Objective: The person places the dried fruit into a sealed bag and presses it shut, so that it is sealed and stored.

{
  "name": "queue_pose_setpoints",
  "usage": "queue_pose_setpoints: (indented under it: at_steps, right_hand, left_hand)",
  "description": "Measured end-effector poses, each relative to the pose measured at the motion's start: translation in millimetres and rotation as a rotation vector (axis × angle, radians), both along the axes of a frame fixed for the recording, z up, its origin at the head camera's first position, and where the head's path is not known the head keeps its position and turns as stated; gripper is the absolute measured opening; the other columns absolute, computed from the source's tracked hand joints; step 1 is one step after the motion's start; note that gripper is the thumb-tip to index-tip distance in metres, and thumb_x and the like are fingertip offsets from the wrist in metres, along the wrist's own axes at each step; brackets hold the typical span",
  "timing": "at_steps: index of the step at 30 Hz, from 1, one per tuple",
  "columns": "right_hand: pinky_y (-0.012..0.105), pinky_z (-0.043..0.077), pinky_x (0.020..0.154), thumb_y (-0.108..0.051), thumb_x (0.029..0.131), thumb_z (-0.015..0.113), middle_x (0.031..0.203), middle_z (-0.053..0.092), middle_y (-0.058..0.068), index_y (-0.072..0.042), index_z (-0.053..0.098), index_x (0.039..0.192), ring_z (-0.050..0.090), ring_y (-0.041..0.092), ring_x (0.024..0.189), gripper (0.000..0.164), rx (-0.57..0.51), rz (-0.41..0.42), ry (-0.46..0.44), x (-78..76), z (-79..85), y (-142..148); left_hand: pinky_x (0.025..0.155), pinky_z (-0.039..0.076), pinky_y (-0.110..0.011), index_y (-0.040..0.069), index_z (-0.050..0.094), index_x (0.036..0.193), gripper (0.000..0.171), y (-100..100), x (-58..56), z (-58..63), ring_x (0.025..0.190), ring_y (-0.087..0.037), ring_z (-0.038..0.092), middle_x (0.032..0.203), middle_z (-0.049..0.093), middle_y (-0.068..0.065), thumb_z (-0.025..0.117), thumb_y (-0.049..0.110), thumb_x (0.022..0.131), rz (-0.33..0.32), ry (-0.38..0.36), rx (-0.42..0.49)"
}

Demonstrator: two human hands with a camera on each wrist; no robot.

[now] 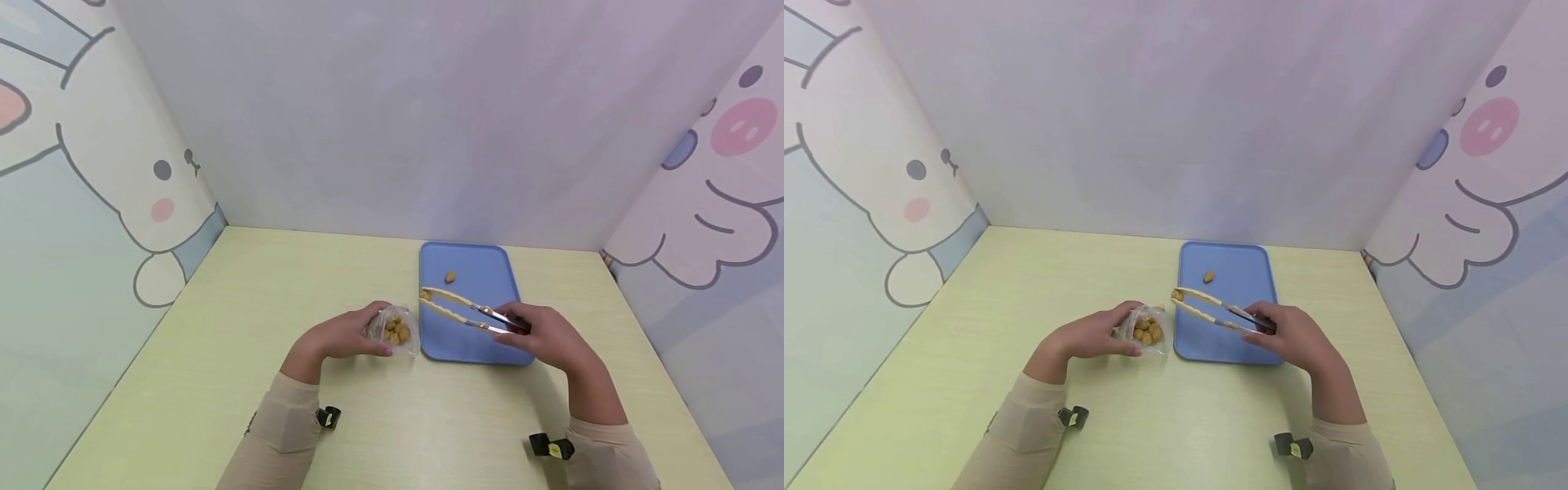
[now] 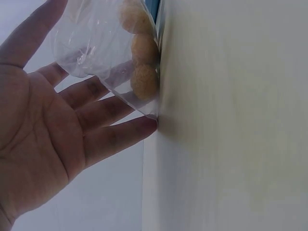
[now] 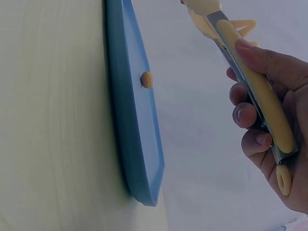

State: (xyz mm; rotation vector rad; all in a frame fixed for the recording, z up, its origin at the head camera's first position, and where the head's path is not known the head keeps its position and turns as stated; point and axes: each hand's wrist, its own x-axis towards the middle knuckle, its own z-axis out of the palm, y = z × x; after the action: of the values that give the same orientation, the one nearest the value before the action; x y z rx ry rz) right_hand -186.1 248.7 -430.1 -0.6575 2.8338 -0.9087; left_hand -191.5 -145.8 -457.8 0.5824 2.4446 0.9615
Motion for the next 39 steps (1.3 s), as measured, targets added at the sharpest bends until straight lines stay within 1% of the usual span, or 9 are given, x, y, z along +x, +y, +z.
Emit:
queue_pose_setpoints:
  at_steps: [2,7,9,12,22,26,32,34,39]
  right_hand:
    - [0.025,0.043,0.059,-0.046,0.084,0.075,0.078,0.058,-0.008,-0.022,0.068,0.112,0.051,0.01,0.069,0.037,-0.012,0.009,-0.008,0.4,0.0,0.2]
    - [0.025,0.044,0.058,-0.046,0.083,0.076,0.077,0.058,-0.009,-0.028,0.067,0.11,0.051,0.01,0.068,0.033,-0.027,0.035,-0.013,0.9,0.0,0.4]
    - [0.025,0.044,0.058,-0.045,0.083,0.076,0.076,0.058,-0.009,-0.031,0.066,0.11,0.051,0.009,0.067,0.032,-0.03,0.048,-0.014,1.3,0.3,0.3]
    - [0.025,0.044,0.057,-0.044,0.083,0.076,0.076,0.058,-0.009,-0.032,0.066,0.109,0.05,0.008,0.065,0.031,-0.04,0.065,-0.019,2.2,1.2,-0.1]
    - [0.024,0.044,0.059,-0.043,0.083,0.077,0.079,0.061,-0.011,-0.034,0.065,0.107,0.051,0.005,0.066,0.029,-0.058,0.104,-0.015,6.0,5.5,-3.6]
    - [0.024,0.044,0.058,-0.043,0.083,0.077,0.077,0.061,-0.012,-0.033,0.066,0.107,0.051,0.005,0.064,0.028,-0.058,0.128,-0.009,7.0,6.9,-5.8]
    - [0.024,0.045,0.057,-0.043,0.084,0.076,0.076,0.061,-0.013,-0.034,0.067,0.108,0.051,0.005,0.064,0.028,-0.067,0.152,-0.032,8.1,7.9,-7.8]
    - [0.024,0.046,0.058,-0.042,0.084,0.076,0.077,0.062,-0.013,-0.032,0.068,0.11,0.052,0.005,0.065,0.029,-0.072,0.158,-0.043,8.2,8.4,-8.3]
    - [0.025,0.048,0.06,-0.04,0.085,0.076,0.083,0.065,-0.013,-0.021,0.07,0.115,0.055,0.005,0.068,0.036,-0.078,0.169,-0.069,8.6,10.4,-10.6]
  left_hand:
    - [0.091,0.044,-0.041,0.042,0.031,0.145,0.079,0.4,0.1,0.3,0.104,-0.015,0.054,0.114,0.056,0.008,0.076,0.054,0.08,-0.001,-0.001,0.003]
    - [0.093,0.044,-0.041,0.038,0.031,0.146,0.081,1.6,0.1,1.4,0.106,-0.015,0.053,0.116,0.056,0.006,0.076,0.054,0.08,-0.002,-0.009,0.008]
    - [0.094,0.044,-0.041,0.038,0.031,0.147,0.082,1.6,0.0,1.8,0.107,-0.015,0.053,0.118,0.056,0.006,0.076,0.055,0.079,-0.004,-0.009,0.01]
    - [0.095,0.043,-0.041,0.038,0.031,0.146,0.083,1.2,-0.1,1.5,0.108,-0.015,0.053,0.119,0.055,0.006,0.075,0.056,0.079,-0.01,-0.006,0.011]
    - [0.089,0.045,-0.039,0.039,0.032,0.145,0.081,1.4,0.0,2.1,0.102,-0.015,0.054,0.112,0.057,0.006,0.075,0.056,0.079,-0.013,-0.016,0.025]
    - [0.087,0.045,-0.038,0.039,0.033,0.144,0.08,1.1,-0.3,0.8,0.1,-0.015,0.055,0.109,0.058,0.005,0.076,0.056,0.079,-0.016,-0.013,0.029]
    - [0.088,0.045,-0.038,0.04,0.034,0.143,0.079,1.0,-0.9,-0.5,0.101,-0.014,0.054,0.111,0.057,0.006,0.075,0.058,0.079,-0.017,-0.003,0.026]
    - [0.088,0.045,-0.038,0.04,0.034,0.143,0.079,1.1,-1.2,-0.6,0.101,-0.015,0.054,0.111,0.057,0.007,0.075,0.057,0.079,-0.017,-0.002,0.026]
    - [0.088,0.045,-0.039,0.039,0.033,0.144,0.08,1.1,-1.0,0.0,0.102,-0.015,0.054,0.112,0.057,0.007,0.075,0.056,0.079,-0.017,0.005,0.025]
